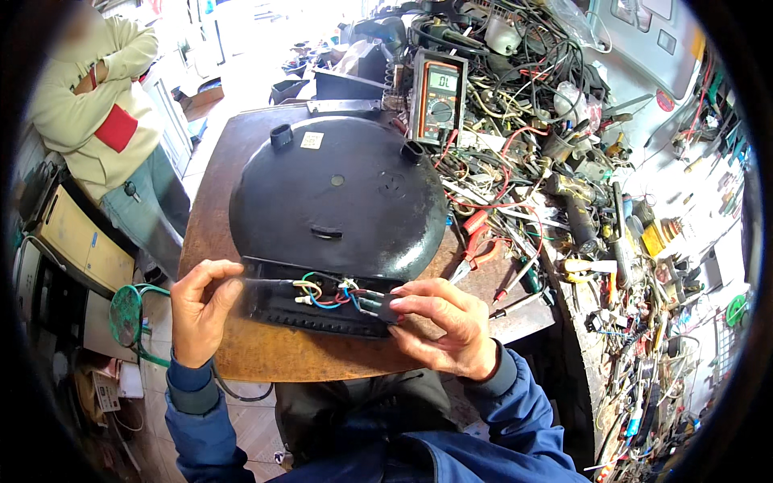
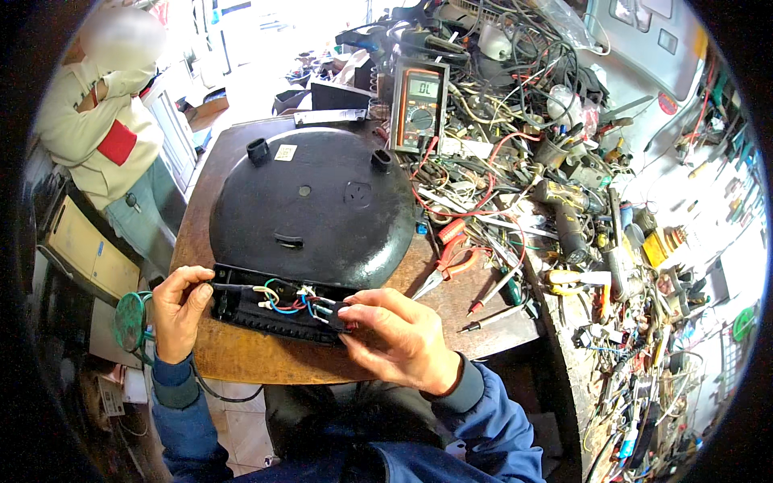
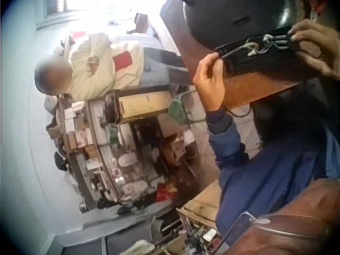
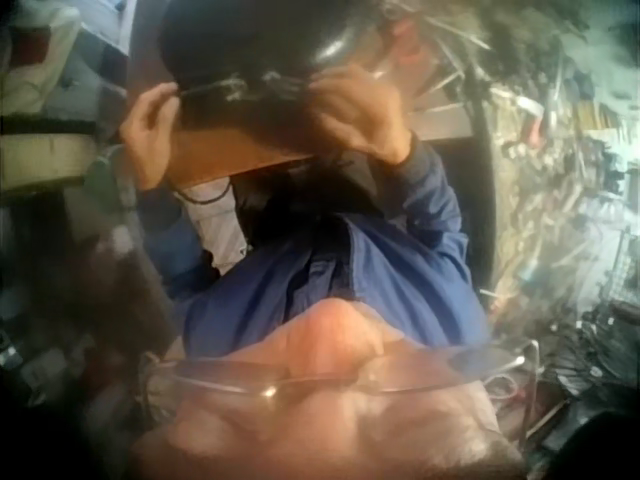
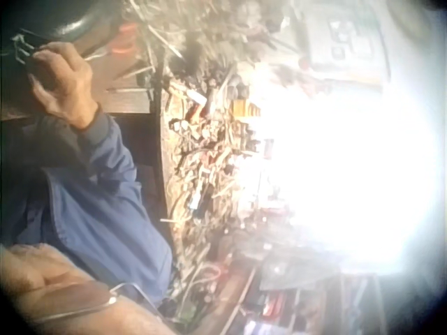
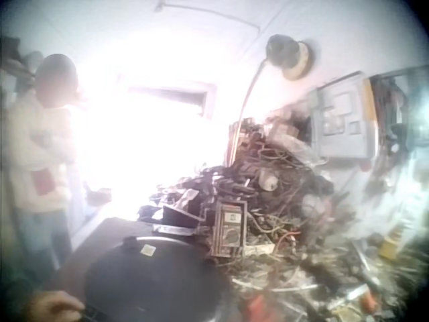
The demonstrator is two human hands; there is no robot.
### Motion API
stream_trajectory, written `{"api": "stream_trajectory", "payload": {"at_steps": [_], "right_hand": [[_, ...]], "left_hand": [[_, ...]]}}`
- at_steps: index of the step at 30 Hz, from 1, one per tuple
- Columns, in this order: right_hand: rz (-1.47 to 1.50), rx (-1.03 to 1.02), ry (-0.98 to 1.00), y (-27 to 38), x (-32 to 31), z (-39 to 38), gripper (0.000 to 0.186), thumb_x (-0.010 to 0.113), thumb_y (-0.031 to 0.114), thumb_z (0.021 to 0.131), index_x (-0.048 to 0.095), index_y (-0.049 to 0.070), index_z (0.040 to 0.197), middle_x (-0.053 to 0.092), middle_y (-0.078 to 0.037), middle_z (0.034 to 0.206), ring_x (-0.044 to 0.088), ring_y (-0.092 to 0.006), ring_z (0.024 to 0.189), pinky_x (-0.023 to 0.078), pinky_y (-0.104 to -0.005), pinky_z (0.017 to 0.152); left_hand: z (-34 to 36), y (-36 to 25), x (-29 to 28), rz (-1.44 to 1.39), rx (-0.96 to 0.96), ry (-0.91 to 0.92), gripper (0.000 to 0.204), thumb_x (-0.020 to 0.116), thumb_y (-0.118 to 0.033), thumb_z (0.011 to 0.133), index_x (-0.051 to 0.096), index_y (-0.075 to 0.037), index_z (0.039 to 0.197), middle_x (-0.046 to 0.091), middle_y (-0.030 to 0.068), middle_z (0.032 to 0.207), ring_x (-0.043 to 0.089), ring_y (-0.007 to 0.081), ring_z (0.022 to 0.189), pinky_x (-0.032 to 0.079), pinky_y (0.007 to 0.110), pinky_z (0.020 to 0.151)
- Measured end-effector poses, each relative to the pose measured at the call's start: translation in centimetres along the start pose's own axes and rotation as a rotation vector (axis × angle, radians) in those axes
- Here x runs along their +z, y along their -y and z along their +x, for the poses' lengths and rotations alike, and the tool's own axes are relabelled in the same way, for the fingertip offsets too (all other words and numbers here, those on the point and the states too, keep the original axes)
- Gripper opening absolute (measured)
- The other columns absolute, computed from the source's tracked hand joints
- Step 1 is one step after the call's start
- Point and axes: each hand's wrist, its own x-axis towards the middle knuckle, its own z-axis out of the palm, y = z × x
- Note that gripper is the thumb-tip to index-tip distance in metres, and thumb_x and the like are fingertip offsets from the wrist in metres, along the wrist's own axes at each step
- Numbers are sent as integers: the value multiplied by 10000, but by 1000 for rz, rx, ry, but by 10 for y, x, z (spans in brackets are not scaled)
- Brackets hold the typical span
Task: The person repairs a small electronic device by manipulating wires and components inside a black casing. They use a screwdriver to adjust connections and a multimeter to test the circuit.
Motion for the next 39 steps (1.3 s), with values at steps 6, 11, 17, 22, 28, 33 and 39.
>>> {"api": "stream_trajectory", "payload": {"at_steps": [6, 11, 17, 22, 28, 33, 39], "right_hand": [[5, 32, 27, -1, -3, 2, 357, 864, 47, 783, 744, 38, 1120, 735, -168, 1117, 761, -305, 962, 627, -367, 824], [-39, 27, 12, -3, 3, 1, 379, 857, 37, 752, 735, 26, 1111, 754, -188, 1065, 770, -301, 953, 609, -358, 817], [36, 41, 88, -10, -2, 5, 394, 887, 85, 770, 727, 20, 1124, 756, -216, 1064, 770, -318, 937, 606, -356, 797], [-57, -18, 53, -7, 5, -6, 390, 884, 45, 793, 718, 17, 1145, 725, -249, 1191, 751, -344, 974, 610, -390, 815], [-206, -109, 82, 1, 4, 5, 445, 893, -13, 715, 732, 16, 1128, 712, -235, 1153, 735, -325, 895, 609, -372, 724], [-221, -137, 71, -1, 7, 0, 470, 891, -20, 708, 724, 27, 1145, 712, -228, 1157, 727, -321, 894, 606, -384, 717], [-128, -90, 61, -5, 8, -2, 483, 893, -39, 702, 730, 48, 1148, 706, -229, 1169, 729, -323, 917, 615, -389, 745]], "left_hand": [[1, 8, 3, 5, 15, -18, 180, 722, -147, 1007, 699, -4, 1116, 659, -21, 953, 556, 44, 809, 464, 217, 727], [-1, 4, 1, -73, -73, -3, 149, 714, -24, 981, 705, 28, 1120, 705, 17, 1026, 620, 70, 933, 494, 228, 847], [-3, 9, 1, -77, -81, 1, 147, 709, -6, 981, 701, 30, 1123, 696, 24, 1055, 621, 75, 955, 491, 225, 861], [-3, 10, 1, -84, -20, 14, 157, 701, 6, 978, 703, 30, 1134, 698, 33, 1068, 628, 82, 968, 498, 232, 866], [-2, 8, 2, -85, -61, -8, 174, 694, 32, 964, 698, 39, 1138, 678, 42, 1028, 625, 92, 945, 495, 238, 852], [-2, 9, 1, -77, -45, 22, 159, 688, 45, 951, 694, 40, 1110, 657, 45, 976, 596, 91, 888, 470, 229, 805], [-2, 7, 0, -89, -75, 22, 160, 707, 22, 947, 696, 37, 1106, 654, 44, 955, 576, 88, 857, 451, 229, 776]]}}
